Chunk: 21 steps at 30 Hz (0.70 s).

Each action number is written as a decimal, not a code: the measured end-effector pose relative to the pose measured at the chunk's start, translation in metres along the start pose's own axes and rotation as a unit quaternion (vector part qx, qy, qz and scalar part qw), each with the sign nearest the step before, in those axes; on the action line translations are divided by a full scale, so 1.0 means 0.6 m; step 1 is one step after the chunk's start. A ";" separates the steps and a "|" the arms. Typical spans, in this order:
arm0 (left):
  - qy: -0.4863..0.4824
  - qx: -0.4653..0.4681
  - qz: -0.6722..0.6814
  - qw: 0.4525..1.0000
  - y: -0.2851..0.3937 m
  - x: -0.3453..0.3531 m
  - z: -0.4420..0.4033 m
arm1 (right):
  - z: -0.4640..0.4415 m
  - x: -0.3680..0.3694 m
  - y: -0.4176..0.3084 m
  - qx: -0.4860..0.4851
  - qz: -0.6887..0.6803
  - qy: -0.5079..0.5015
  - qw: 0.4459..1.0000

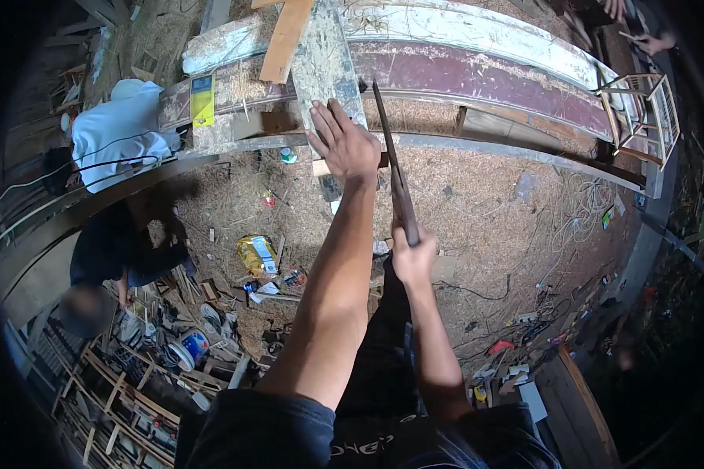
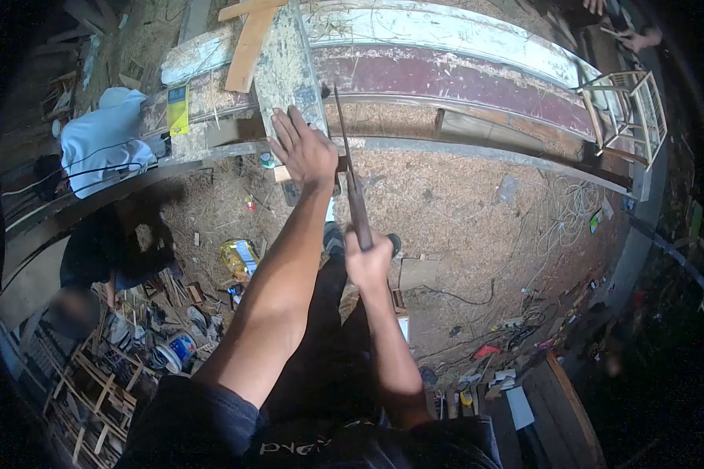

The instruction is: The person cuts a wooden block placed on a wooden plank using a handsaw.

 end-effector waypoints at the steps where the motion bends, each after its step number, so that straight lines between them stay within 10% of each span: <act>1: -0.001 0.001 -0.002 1.000 0.000 0.003 0.000 | 0.003 0.003 0.004 -0.020 0.014 0.001 1.000; 21: 0.019 0.005 0.007 1.000 0.006 0.000 -0.002 | 0.107 -0.079 -0.013 0.039 0.038 -0.003 0.998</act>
Point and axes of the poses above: each hand's wrist, its own z-axis away from the middle knuckle, its own x-axis out of the palm, y = z × x, the point moved 8 cm from there along -z, towards the middle knuckle, and after that the axes turned 5 degrees about -z, right-handed, at the moved point
